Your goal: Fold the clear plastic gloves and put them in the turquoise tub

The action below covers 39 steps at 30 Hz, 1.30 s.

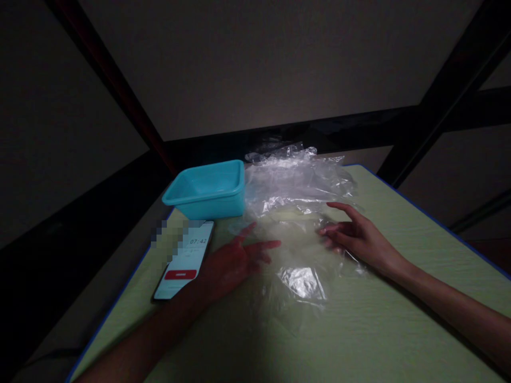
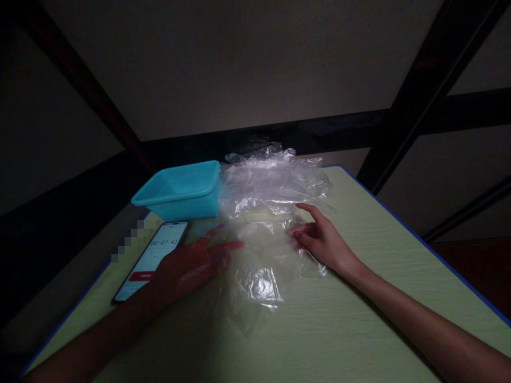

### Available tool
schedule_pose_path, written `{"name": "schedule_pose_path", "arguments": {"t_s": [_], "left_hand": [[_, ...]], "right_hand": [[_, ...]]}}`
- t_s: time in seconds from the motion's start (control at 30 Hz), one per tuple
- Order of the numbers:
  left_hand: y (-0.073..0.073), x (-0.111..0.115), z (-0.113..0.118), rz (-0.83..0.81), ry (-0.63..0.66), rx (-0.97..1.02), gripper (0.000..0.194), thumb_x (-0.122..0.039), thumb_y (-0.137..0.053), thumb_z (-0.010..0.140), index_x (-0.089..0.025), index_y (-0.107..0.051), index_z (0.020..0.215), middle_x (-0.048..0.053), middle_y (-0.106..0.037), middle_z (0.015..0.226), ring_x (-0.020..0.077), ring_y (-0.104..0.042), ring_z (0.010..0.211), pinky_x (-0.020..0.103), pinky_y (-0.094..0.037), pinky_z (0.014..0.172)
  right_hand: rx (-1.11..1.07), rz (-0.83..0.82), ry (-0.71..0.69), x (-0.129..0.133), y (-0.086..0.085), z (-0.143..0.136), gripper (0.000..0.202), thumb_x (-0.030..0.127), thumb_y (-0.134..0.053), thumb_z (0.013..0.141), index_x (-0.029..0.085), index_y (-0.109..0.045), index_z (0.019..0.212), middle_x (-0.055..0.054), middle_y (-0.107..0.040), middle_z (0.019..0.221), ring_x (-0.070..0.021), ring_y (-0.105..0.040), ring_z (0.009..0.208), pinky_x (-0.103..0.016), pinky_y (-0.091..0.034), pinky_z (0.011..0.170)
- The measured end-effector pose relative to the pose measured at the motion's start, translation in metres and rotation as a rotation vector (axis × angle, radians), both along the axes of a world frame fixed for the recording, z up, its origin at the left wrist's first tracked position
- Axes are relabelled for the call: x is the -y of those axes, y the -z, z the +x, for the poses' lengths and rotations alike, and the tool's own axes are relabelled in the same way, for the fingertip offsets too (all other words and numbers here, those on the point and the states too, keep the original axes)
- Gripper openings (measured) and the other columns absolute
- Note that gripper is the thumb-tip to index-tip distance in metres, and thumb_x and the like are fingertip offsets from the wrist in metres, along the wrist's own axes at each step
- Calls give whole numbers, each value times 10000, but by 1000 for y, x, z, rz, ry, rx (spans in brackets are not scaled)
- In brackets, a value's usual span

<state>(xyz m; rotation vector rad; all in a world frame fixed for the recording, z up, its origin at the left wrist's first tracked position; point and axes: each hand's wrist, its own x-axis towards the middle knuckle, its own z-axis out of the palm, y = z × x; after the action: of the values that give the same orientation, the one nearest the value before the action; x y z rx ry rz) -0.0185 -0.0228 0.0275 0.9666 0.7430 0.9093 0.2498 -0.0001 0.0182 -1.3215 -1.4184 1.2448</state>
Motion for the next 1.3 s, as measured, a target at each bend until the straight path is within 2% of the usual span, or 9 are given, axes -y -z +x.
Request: {"name": "schedule_pose_path", "arguments": {"t_s": [0.17,0.3,0.43,0.6,0.67,0.77,0.87,1.13,1.3], "left_hand": [[7,-2,-1,-204,66,138,516,-381,-636,721,-254,-426,1174,78,-632,1126,269,-640,967,398,-456,844],[10,-1,2,-141,-161,36,574,-290,-653,716,-290,-327,1189,39,-638,1056,223,-663,861,362,-483,777],[13,3,4,184,-480,-328,565,-223,-637,700,-240,-332,1175,69,-546,1153,191,-622,855,361,-482,765],[17,18,0,921,-692,-797,529,-145,-623,714,-254,-409,1185,61,-460,1230,237,-458,1123,397,-389,922],[15,26,0,1118,-557,-816,413,-105,-578,743,-252,-470,1113,50,-534,1118,215,-512,1039,364,-426,876],[11,36,5,1367,-180,-792,320,-65,-513,757,-208,-517,1044,65,-614,945,186,-574,875,317,-473,768],[12,40,9,1471,63,-838,274,-87,-493,766,-155,-540,1027,111,-657,962,209,-597,892,345,-473,792],[15,33,2,1320,276,-891,498,-284,-569,764,-159,-504,1241,160,-609,1187,297,-532,1140,448,-410,947],[14,33,3,1297,331,-867,497,-279,-575,762,-126,-523,1232,191,-619,1158,312,-567,1098,472,-424,934]], "right_hand": [[241,214,-2,-3,2,7,613,381,-590,723,179,-378,1262,-33,-647,755,-169,-577,605,-296,-457,540],[349,288,-53,-4,1,12,562,327,-592,714,180,-432,1233,4,-594,675,-156,-557,576,-297,-453,561],[249,130,-164,-2,-6,13,595,298,-650,651,180,-442,1196,60,-528,550,-118,-496,463,-249,-395,452],[103,-95,-256,-2,-7,15,684,243,-709,599,207,-408,1212,82,-546,504,-119,-516,414,-244,-405,416],[61,-119,-269,-2,-5,16,705,226,-720,595,223,-405,1225,69,-575,544,-128,-542,435,-246,-418,411],[28,-127,-302,-2,-5,17,719,206,-728,601,231,-408,1245,39,-617,640,-129,-570,481,-250,-452,427],[-5,-125,-336,-1,-8,17,715,169,-724,610,238,-421,1255,7,-647,771,-123,-595,534,-268,-505,485],[24,-124,-466,-2,-13,22,630,164,-737,616,230,-535,1209,-17,-659,824,-124,-614,586,-269,-521,545],[12,-116,-330,-7,-10,25,578,286,-736,646,186,-532,1178,-39,-680,814,-144,-627,633,-321,-515,636]]}}
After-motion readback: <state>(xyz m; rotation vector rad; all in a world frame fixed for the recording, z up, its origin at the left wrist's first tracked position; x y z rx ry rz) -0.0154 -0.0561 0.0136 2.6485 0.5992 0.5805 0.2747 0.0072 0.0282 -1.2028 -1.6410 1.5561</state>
